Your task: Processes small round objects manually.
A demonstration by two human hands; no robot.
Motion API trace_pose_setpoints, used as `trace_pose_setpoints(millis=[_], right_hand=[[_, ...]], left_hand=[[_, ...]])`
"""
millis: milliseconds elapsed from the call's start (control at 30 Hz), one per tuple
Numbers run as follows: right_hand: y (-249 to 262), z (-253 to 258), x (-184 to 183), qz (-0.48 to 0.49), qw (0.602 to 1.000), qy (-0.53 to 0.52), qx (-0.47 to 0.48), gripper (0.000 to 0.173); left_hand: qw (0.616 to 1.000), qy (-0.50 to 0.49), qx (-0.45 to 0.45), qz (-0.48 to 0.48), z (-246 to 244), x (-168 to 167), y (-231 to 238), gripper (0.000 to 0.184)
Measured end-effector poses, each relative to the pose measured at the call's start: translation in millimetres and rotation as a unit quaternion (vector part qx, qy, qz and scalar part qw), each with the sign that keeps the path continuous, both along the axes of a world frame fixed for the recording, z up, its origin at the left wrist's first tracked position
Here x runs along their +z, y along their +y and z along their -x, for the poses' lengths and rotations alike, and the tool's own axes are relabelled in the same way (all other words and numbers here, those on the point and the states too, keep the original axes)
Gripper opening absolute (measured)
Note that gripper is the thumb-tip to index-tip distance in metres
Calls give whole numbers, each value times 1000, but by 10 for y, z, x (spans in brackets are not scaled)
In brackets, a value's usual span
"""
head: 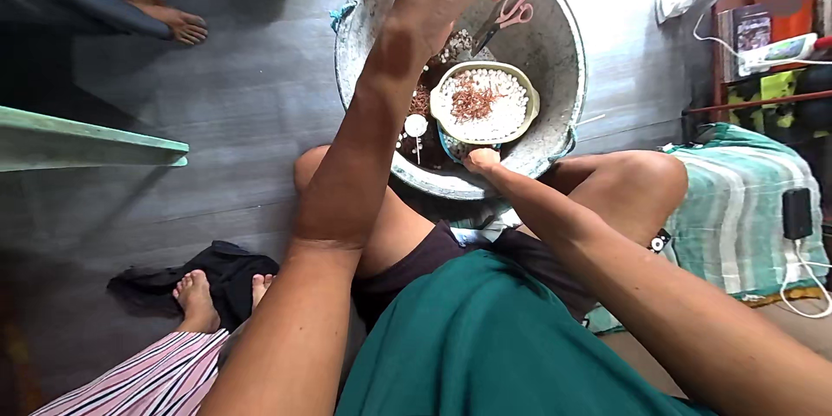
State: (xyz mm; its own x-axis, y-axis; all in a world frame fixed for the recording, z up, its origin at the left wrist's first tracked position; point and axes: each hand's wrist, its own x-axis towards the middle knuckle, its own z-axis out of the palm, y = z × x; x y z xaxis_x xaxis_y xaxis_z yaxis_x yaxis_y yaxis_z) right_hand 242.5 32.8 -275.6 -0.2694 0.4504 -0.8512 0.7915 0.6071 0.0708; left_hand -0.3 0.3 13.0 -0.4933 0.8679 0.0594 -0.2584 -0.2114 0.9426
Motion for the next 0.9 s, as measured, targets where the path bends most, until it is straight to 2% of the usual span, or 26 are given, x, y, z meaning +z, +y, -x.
trace_pose_setpoints(millis=[200,300,533,600,700,800,900], right_hand=[[-7,-1,-155,-12,999,-6,35,57],[3,-39,-254,-33,999,-1,20,56],[-26,22,21,4,1000,-13,12,49],[-24,2,6,5,1000,-19,13,49],[-28,24,176,11,1000,-18,5,46],[-33,-37,370,15,1000,4,-23,49],[-44,-233,501,31,996,80,1,45]], left_hand=[[999,30,-8,16,8,24,18,12],[999,32,-18,7,10,24,14,12],[987,160,24,-18,-24,-61,30,7],[984,174,28,-26,-31,-88,39,8],[983,183,26,-19,-30,-84,33,8],[978,206,24,2,-41,-69,20,9],[970,239,38,17,-52,-61,2,10]])
